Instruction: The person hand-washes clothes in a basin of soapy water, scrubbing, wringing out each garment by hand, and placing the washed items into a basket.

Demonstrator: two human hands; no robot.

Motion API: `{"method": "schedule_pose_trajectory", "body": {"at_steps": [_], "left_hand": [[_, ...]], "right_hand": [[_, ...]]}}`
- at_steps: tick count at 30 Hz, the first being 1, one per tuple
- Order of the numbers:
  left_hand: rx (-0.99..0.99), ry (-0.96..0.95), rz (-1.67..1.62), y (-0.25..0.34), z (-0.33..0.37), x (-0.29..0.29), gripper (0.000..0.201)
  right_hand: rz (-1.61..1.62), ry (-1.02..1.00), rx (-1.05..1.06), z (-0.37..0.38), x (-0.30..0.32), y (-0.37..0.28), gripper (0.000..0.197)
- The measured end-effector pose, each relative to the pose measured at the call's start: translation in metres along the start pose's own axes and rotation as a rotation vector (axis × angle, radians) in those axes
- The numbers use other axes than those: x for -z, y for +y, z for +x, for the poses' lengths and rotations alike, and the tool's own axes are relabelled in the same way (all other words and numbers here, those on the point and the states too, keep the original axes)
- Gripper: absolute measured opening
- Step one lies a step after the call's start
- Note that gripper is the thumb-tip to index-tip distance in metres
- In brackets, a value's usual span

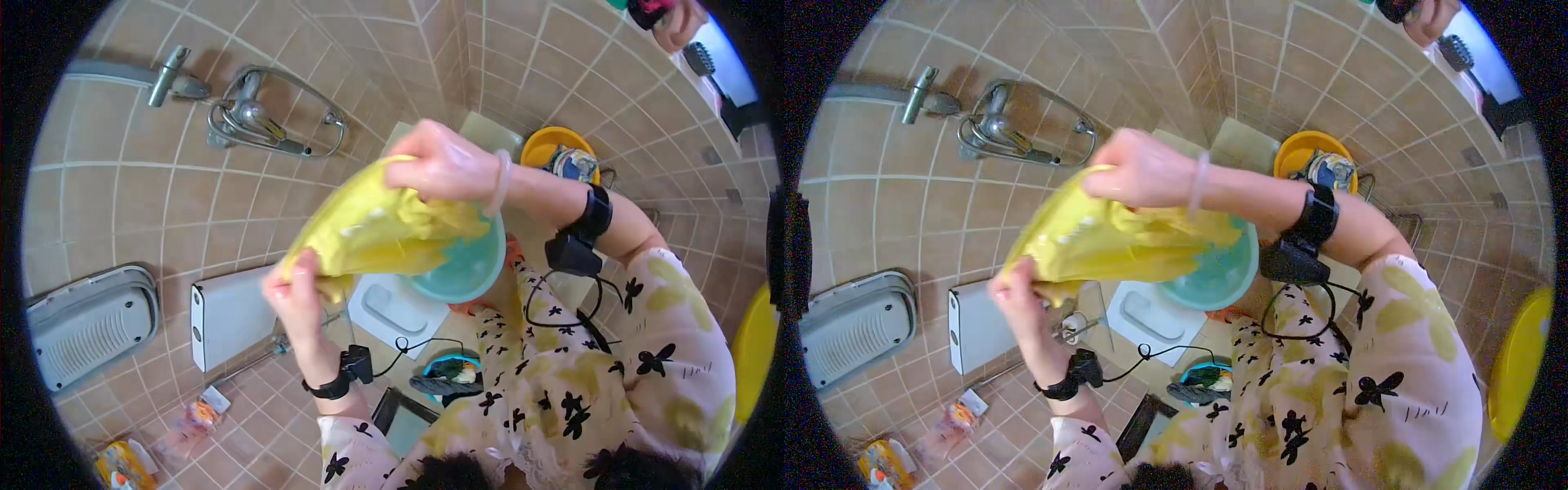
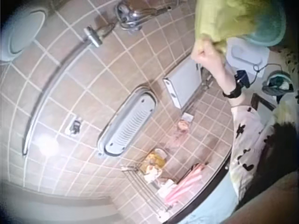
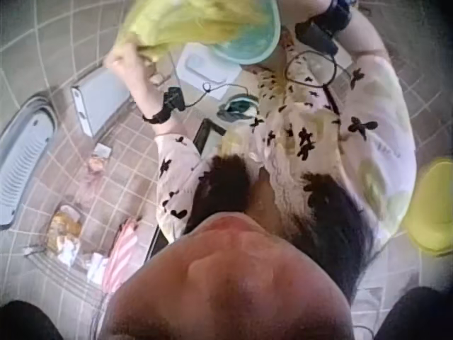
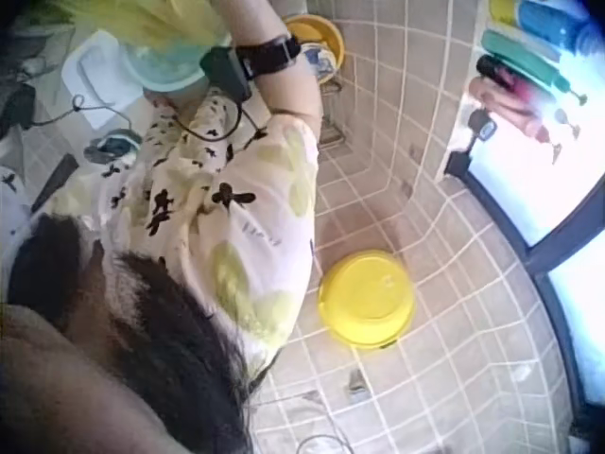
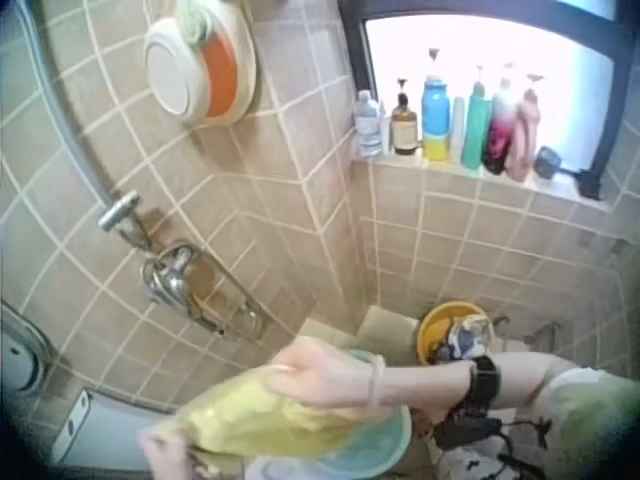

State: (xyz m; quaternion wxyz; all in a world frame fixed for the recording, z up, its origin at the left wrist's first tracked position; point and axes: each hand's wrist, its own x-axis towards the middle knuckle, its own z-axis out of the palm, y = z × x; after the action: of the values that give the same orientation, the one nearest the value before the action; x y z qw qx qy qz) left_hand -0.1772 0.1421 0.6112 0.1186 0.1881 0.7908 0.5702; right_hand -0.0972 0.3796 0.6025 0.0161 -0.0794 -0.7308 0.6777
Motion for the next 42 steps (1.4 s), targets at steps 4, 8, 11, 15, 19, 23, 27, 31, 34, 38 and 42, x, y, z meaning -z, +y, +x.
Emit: {"method": "schedule_pose_trajectory", "body": {"at_steps": [4,8,11,15,19,23,27,31,34,38,42], "left_hand": [[-0.041,0.054,-0.251,0.064,0.006,0.002,0.021],[-0.031,-0.171,-0.079,0.068,0.011,-0.006,0.031],[0.074,-0.302,-0.043,0.024,0.020,-0.034,0.035],[0.255,-0.380,-0.148,-0.112,0.019,-0.091,0.039],[0.469,-0.600,0.256,-0.287,0.006,-0.138,0.040],[0.073,-0.236,0.127,-0.431,-0.059,-0.184,0.047],[0.806,-0.487,-0.013,-0.474,-0.098,-0.185,0.043],[0.834,-0.341,-0.134,-0.535,-0.174,-0.171,0.037],[1.027,-0.235,-0.091,-0.542,-0.215,-0.116,0.033],[1.023,-0.246,-0.222,-0.527,-0.225,-0.114,0.032],[1.059,-0.119,-0.092,-0.491,-0.257,-0.047,0.032]], "right_hand": [[0.041,-0.125,0.135,0.004,-0.008,-0.057,0.038],[-0.250,-0.097,0.439,0.014,-0.030,-0.056,0.074],[-0.620,-0.405,0.288,0.026,-0.032,-0.020,0.110],[-0.672,-0.542,0.177,0.064,-0.044,0.131,0.085],[-0.930,-0.571,-0.003,0.090,-0.073,0.318,0.030],[-1.133,-0.625,-0.154,0.085,-0.087,0.495,0.033],[-1.193,-0.497,-0.342,0.033,-0.102,0.671,0.044],[-1.395,-0.521,-0.325,0.005,-0.125,0.757,0.048],[-0.796,-0.570,-0.617,0.013,-0.174,0.726,0.046],[-1.024,-0.761,-0.636,-0.041,-0.132,0.755,0.035],[-0.497,-0.301,-0.749,-0.079,-0.160,0.660,0.029]]}}
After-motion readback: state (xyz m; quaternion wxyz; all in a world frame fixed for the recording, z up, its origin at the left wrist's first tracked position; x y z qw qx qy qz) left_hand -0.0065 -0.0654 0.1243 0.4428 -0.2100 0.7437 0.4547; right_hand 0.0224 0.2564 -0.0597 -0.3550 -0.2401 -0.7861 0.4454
